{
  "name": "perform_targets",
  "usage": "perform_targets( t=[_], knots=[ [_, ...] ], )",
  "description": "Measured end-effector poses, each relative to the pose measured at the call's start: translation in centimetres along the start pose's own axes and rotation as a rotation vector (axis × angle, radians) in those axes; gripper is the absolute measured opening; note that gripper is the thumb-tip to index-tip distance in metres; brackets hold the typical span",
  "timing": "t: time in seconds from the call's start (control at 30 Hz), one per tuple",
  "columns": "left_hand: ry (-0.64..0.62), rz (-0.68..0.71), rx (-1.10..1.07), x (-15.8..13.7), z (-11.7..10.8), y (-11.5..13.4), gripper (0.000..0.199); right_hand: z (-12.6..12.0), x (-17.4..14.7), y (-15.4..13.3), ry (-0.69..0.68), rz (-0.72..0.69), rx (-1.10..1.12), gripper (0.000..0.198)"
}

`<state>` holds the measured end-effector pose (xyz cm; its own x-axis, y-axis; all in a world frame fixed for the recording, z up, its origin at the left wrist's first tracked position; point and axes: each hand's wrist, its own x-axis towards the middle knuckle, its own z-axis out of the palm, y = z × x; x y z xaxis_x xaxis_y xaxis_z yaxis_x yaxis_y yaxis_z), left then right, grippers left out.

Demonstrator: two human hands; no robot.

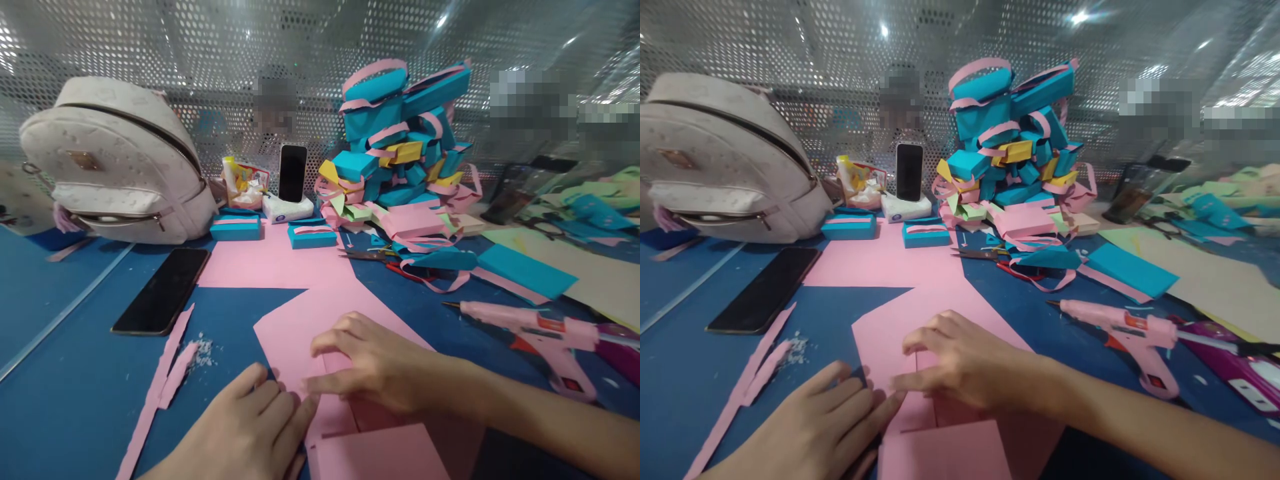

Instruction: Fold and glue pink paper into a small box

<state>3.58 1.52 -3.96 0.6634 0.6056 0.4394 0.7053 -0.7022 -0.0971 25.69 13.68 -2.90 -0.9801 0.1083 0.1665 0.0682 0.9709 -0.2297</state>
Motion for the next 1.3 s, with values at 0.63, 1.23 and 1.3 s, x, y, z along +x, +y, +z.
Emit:
perform_targets(
  t=[0.63, 1.23, 1.3],
  knots=[
    [-0.069, 0.006, -0.100, 0.2, -0.8, -0.3, 0.028, -0.5, -1.2, 0.3, 0.033, 0.263, 0.040, 0.034],
    [-0.221, -0.631, -0.416, 4.8, 0.0, -2.0, 0.023, 0.4, -1.9, -0.4, 0.399, 0.295, 0.078, 0.009],
    [-0.138, -0.717, -0.527, 5.3, 0.2, -2.7, 0.024, 0.1, -2.1, -0.3, 0.444, 0.313, 0.031, 0.008]
  ],
)
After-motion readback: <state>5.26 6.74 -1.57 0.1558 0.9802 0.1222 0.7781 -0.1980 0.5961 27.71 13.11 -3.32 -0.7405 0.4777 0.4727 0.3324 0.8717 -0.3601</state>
